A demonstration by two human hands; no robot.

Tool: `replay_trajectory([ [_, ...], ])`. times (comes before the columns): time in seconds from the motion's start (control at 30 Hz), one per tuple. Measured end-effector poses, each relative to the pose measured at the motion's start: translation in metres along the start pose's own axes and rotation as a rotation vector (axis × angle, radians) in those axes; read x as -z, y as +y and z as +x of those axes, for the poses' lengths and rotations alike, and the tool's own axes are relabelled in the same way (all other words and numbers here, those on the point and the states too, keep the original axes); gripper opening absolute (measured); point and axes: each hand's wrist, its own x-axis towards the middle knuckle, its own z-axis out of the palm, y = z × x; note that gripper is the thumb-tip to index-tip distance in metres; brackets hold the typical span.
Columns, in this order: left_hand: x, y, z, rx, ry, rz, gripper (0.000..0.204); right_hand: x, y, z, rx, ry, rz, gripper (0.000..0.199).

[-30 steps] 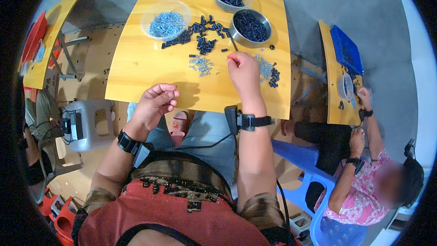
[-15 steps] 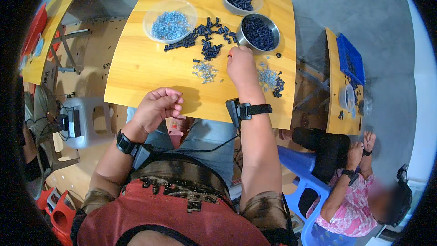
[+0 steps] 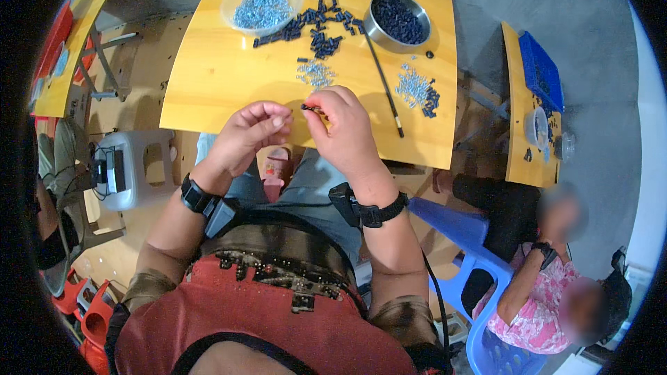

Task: Assembling small black and blue plastic components at a workshop table.

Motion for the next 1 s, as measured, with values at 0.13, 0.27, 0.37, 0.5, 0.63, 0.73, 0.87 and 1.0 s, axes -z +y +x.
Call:
replay_trajectory([
  [0.13,-0.009,-0.002,-0.007,-0.059,-0.009,0.026,0.018,-0.007,-0.011,-0.014,0.058,-0.029,0.045,0.014],
  [0.27,-0.008,-0.006,-0.016,-0.118,-0.012,0.112,0.015,-0.008,-0.019,-0.021,0.079,-0.073,0.057,0.014],
  [0.37,-0.008,-0.008,-0.024,-0.122,0.019,0.102,0.013,-0.008,-0.031,-0.026,-0.003,-0.064,0.152,0.014],
  [0.5,-0.009,-0.01,-0.033,-0.079,-0.009,-0.039,0.013,-0.014,-0.023,-0.038,0.002,0.019,0.246,0.013],
  [0.63,-0.007,-0.014,-0.038,-0.05,-0.036,-0.13,0.013,-0.02,-0.022,-0.049,-0.082,0.063,0.376,0.012],
  [0.73,-0.007,-0.014,-0.041,-0.023,-0.051,-0.128,0.013,-0.022,-0.024,-0.053,-0.115,0.073,0.372,0.011],
  [0.87,-0.01,-0.014,-0.045,0.003,-0.024,-0.111,0.013,-0.027,-0.024,-0.056,-0.134,0.096,0.345,0.009],
  [1.0,-0.008,-0.016,-0.045,0.032,-0.029,-0.114,0.014,-0.029,-0.025,-0.057,-0.131,0.094,0.318,0.009],
])
